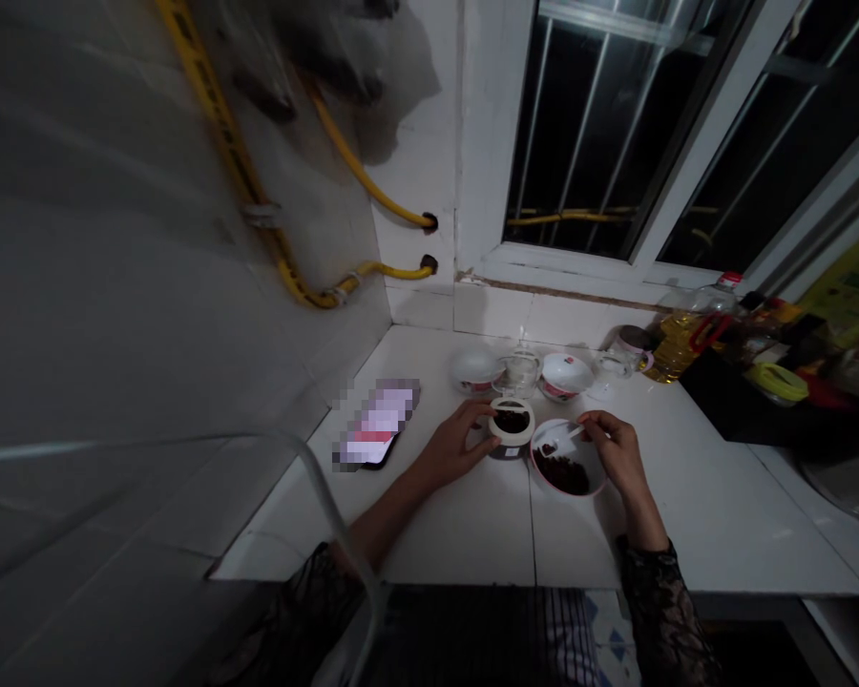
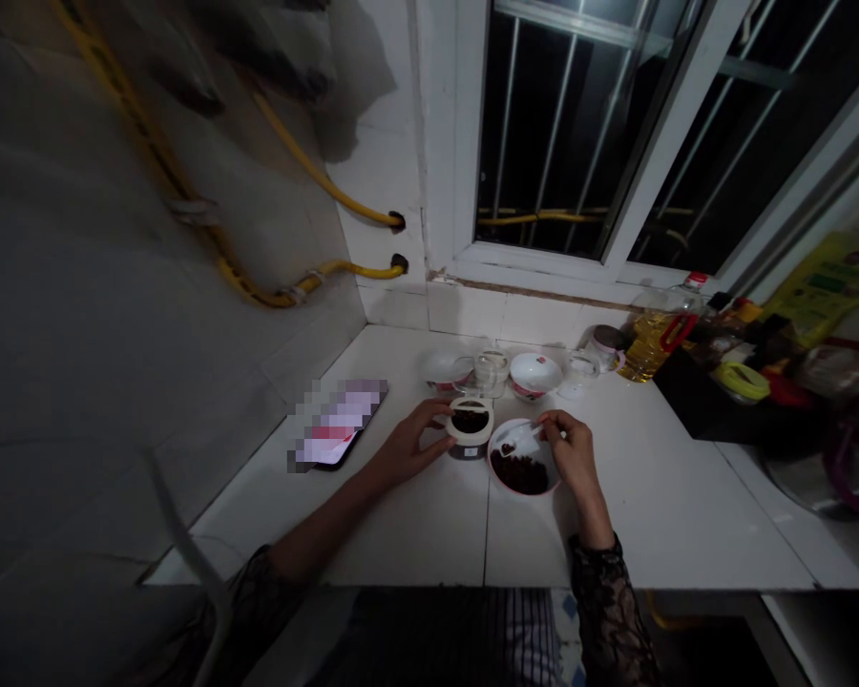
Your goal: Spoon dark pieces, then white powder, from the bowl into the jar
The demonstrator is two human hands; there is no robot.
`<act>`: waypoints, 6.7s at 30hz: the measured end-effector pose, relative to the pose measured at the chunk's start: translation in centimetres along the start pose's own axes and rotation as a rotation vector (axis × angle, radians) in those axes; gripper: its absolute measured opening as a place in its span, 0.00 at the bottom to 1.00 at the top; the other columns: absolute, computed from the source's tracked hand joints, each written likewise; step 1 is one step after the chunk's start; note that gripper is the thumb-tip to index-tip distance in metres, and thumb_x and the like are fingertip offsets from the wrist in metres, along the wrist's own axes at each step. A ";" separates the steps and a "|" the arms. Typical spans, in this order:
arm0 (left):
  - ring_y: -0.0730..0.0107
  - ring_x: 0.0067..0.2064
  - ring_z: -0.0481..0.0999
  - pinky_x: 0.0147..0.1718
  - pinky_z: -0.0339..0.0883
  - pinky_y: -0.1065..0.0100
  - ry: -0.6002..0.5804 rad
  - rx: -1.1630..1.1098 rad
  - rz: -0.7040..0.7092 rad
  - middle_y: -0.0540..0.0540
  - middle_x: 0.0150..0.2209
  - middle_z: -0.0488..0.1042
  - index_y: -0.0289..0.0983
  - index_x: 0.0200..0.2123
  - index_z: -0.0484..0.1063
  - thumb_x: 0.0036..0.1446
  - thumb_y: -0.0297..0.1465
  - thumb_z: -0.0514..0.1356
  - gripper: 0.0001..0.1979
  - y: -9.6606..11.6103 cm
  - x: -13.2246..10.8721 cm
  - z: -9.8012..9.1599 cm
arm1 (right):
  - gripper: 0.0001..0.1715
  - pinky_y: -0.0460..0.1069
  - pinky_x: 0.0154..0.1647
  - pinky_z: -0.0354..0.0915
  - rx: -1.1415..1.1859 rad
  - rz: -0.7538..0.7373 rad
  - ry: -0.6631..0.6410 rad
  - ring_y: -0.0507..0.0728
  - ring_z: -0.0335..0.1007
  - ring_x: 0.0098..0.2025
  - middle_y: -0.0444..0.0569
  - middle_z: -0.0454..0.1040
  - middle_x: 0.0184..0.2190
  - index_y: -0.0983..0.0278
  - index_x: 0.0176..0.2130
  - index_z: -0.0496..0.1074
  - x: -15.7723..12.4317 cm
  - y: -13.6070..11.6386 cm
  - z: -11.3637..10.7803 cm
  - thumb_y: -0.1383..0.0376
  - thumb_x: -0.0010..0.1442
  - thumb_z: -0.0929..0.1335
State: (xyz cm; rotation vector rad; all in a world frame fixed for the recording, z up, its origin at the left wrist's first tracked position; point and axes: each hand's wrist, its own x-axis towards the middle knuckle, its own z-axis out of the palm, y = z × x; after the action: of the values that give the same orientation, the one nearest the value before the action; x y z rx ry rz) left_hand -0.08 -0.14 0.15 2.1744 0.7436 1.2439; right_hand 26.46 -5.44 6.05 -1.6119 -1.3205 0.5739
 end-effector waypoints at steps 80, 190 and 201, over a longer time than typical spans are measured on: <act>0.59 0.53 0.73 0.44 0.75 0.61 0.001 -0.005 0.005 0.39 0.54 0.69 0.41 0.50 0.65 0.60 0.34 0.60 0.15 0.1 0.1 0.0 | 0.17 0.53 0.41 0.63 -0.198 -0.218 -0.002 0.59 0.71 0.31 0.48 0.77 0.23 0.62 0.32 0.77 -0.3 1.2 0.2 0.56 0.56 0.63; 0.59 0.54 0.73 0.43 0.75 0.61 0.002 0.005 0.005 0.39 0.54 0.69 0.41 0.50 0.65 0.60 0.36 0.60 0.15 0.2 0.1 0.0 | 0.12 0.57 0.46 0.62 -0.346 -0.869 0.214 0.58 0.69 0.32 0.47 0.76 0.27 0.60 0.38 0.74 -1.0 -3.1 1.4 0.68 0.64 0.61; 0.59 0.54 0.72 0.44 0.75 0.60 -0.003 0.008 0.005 0.39 0.54 0.69 0.40 0.50 0.65 0.60 0.34 0.60 0.15 0.1 0.1 0.0 | 0.14 0.57 0.50 0.60 -0.541 -0.574 -0.011 0.60 0.73 0.35 0.51 0.80 0.31 0.62 0.36 0.76 -0.4 1.1 -0.3 0.68 0.59 0.61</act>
State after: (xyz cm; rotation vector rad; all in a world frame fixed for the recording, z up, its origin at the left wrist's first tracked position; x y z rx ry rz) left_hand -0.04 -0.17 0.27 2.1848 0.7435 1.2415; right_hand 27.16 -5.85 5.13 -1.5202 -1.9571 -0.1416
